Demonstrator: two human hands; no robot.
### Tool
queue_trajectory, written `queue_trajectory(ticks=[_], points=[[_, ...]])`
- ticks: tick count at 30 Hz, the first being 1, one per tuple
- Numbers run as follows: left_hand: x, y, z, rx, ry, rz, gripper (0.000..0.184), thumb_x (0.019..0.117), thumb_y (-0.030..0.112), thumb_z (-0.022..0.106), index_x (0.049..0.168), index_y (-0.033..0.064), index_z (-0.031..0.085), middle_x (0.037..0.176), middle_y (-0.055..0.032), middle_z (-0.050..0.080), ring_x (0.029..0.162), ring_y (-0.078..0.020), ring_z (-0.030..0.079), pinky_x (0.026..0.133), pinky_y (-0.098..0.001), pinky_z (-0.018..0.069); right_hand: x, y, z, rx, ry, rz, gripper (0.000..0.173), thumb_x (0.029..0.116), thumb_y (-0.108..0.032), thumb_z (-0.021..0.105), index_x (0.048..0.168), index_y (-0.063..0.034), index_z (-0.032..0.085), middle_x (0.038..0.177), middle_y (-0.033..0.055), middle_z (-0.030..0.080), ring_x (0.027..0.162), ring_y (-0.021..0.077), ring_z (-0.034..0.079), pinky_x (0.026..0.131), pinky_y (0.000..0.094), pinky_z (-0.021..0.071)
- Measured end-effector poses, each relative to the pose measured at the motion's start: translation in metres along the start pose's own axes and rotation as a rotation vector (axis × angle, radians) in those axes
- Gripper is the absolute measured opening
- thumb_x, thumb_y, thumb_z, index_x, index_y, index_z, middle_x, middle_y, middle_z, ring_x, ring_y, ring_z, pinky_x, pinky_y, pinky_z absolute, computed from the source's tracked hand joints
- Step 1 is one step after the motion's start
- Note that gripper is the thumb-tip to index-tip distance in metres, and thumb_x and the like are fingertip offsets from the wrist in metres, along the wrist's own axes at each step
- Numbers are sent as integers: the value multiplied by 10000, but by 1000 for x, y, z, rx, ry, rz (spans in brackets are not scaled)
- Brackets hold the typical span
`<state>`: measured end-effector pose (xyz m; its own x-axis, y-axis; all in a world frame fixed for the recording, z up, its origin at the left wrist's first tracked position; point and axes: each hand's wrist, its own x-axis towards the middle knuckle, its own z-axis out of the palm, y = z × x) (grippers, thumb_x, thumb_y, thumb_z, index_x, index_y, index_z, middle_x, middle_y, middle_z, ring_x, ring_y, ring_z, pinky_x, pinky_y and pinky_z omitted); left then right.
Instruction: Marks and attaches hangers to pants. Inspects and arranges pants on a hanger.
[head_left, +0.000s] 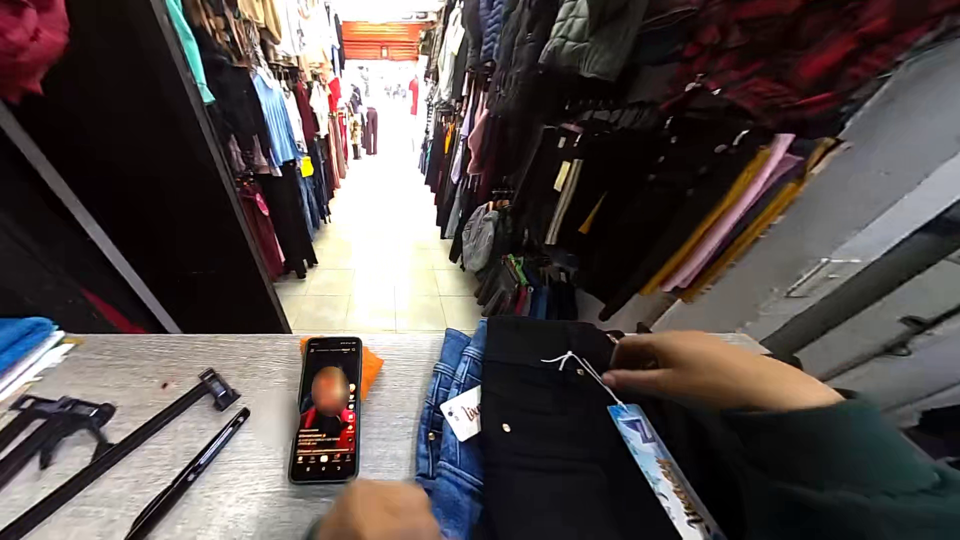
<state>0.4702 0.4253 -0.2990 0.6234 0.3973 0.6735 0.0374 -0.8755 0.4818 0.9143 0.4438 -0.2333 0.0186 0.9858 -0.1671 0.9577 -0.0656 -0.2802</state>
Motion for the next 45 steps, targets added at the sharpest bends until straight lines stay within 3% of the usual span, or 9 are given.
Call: queue_trajectory(ticks=[5, 10, 18, 24, 29, 31, 33, 37, 45], points=[[-26, -88, -66, 336, 430, -215, 621, 1068, 580, 337, 901, 163, 765, 1020, -64, 684, 989, -109, 655, 844, -274, 570, -1, 1, 16, -16, -159, 75, 602, 765, -552, 853, 1105, -86, 682, 889, 106, 697, 860, 287, 678, 813, 562, 541], [-42, -116, -74, 291, 309, -284, 747, 997, 729, 313, 809, 202, 807, 1335, -237, 621, 1387, -361, 471, 1148, -545, 358, 1, -3, 18, 46, -194, -47, 376, 811, -365, 871, 963, -63, 707, 780, 83, 665, 739, 232, 641, 728, 489, 528], [-41, -123, -68, 339, 308, -312, 723, 1010, 701, 336, 828, 191, 816, 1335, -227, 630, 1369, -353, 493, 1153, -519, 358, 5, 15, 21, 292, -184, -275, 130, 921, -271, 760, 932, -142, 772, 837, -14, 717, 757, 98, 652, 711, 331, 528], [-39, -127, -74, 528, 416, -429, 842, 1020, 700, 222, 1295, 51, 683, 1454, -306, 499, 1344, -439, 502, 1095, -574, 417, 6, 5, 22, 855, -166, -240, 128, 990, -121, 586, 1019, -133, 710, 604, -17, 596, 440, 20, 488, 408, 154, 363], [-40, -125, -75, 505, 456, -427, 778, 1044, 623, 274, 1249, -9, 679, 1424, -304, 524, 1337, -408, 520, 1098, -518, 437, 15, -3, 36, 1110, -59, -153, 267, 1036, -185, 389, 994, -109, 641, 733, 32, 661, 561, 72, 619, 526, 190, 525], [-40, -126, -74, 497, 453, -411, 771, 1045, 622, 283, 1226, -8, 691, 1408, -297, 539, 1323, -389, 536, 1092, -502, 447, 19, -1, 39, 1114, -38, -196, 363, 1028, -464, 469, 935, -165, 653, 775, -9, 640, 569, 35, 589, 510, 160, 495], [-40, -125, -73, 491, 452, -402, 755, 1049, 612, 292, 1210, -4, 698, 1395, -286, 554, 1313, -375, 547, 1084, -491, 457, 23, 3, 40, 1107, -66, -226, 472, 877, -682, 650, 912, -211, 662, 785, -36, 639, 577, 14, 583, 503, 139, 477], [-40, -125, -71, 485, 449, -403, 712, 1059, 576, 306, 1193, 4, 709, 1380, -268, 572, 1291, -351, 568, 1068, -475, 475, 22, 4, 41, 1021, -65, -201, 230, 955, -397, 564, 961, -189, 662, 824, -19, 670, 583, 21, 582, 502, 149, 457], [-37, -122, -68, 473, 448, -376, 682, 1070, 541, 323, 1142, -3, 728, 1326, -263, 615, 1255, -330, 599, 1051, -434, 492, 23, 4, 39, 932, -45, -184, 477, 1024, -228, 269, 1051, -75, 720, 1010, 66, 763, 874, 128, 726, 754, 243, 590]])
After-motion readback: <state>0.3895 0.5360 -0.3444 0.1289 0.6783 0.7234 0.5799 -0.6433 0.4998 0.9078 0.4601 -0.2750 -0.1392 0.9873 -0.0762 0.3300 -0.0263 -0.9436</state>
